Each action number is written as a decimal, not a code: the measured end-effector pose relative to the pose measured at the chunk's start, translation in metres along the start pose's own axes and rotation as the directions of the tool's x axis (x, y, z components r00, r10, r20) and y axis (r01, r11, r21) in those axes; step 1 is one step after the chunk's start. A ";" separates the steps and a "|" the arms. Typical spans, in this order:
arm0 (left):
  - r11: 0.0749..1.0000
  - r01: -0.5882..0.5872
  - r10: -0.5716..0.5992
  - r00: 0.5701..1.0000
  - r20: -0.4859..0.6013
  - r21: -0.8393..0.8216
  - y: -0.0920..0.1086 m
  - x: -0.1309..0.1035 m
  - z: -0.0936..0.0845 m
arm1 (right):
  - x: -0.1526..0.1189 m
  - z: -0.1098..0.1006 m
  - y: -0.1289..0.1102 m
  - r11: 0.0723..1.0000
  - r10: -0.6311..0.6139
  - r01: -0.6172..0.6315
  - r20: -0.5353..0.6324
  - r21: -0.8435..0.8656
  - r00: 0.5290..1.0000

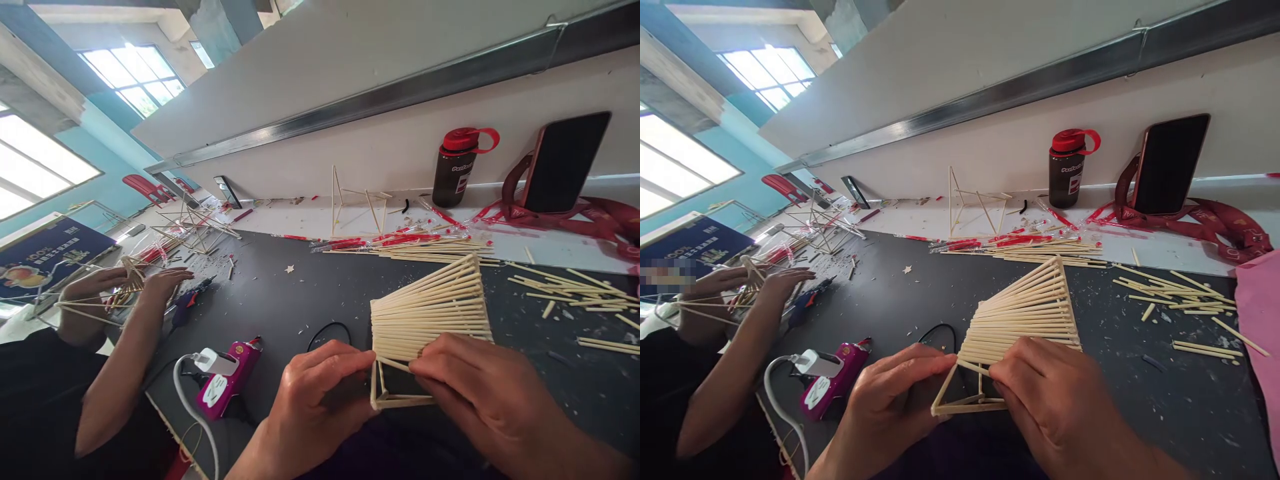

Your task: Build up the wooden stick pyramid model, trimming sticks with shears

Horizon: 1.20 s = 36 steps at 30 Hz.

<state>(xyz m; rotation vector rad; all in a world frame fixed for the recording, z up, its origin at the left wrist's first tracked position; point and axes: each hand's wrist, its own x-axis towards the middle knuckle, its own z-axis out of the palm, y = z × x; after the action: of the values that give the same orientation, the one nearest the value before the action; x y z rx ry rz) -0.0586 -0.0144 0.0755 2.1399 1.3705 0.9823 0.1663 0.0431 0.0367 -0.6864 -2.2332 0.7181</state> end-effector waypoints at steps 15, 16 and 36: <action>0.971 -0.071 0.041 0.990 0.135 0.227 -0.003 -0.001 -0.010 | 0.003 0.000 0.002 0.994 -0.058 0.058 -0.004 -0.092 0.998; 0.966 -0.077 0.044 0.989 0.140 0.247 -0.004 -0.002 -0.009 | 0.004 -0.001 0.003 0.993 -0.063 0.063 -0.004 -0.096 0.998; 0.893 -0.162 0.129 0.986 0.108 0.420 -0.005 -0.006 -0.006 | 0.011 0.000 0.008 0.994 -0.054 0.054 -0.002 -0.100 0.999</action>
<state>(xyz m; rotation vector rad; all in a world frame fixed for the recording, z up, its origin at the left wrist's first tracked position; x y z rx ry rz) -0.0678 -0.0183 0.0740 2.6052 1.5148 0.6829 0.1615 0.0556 0.0362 -0.6723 -2.2863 0.5805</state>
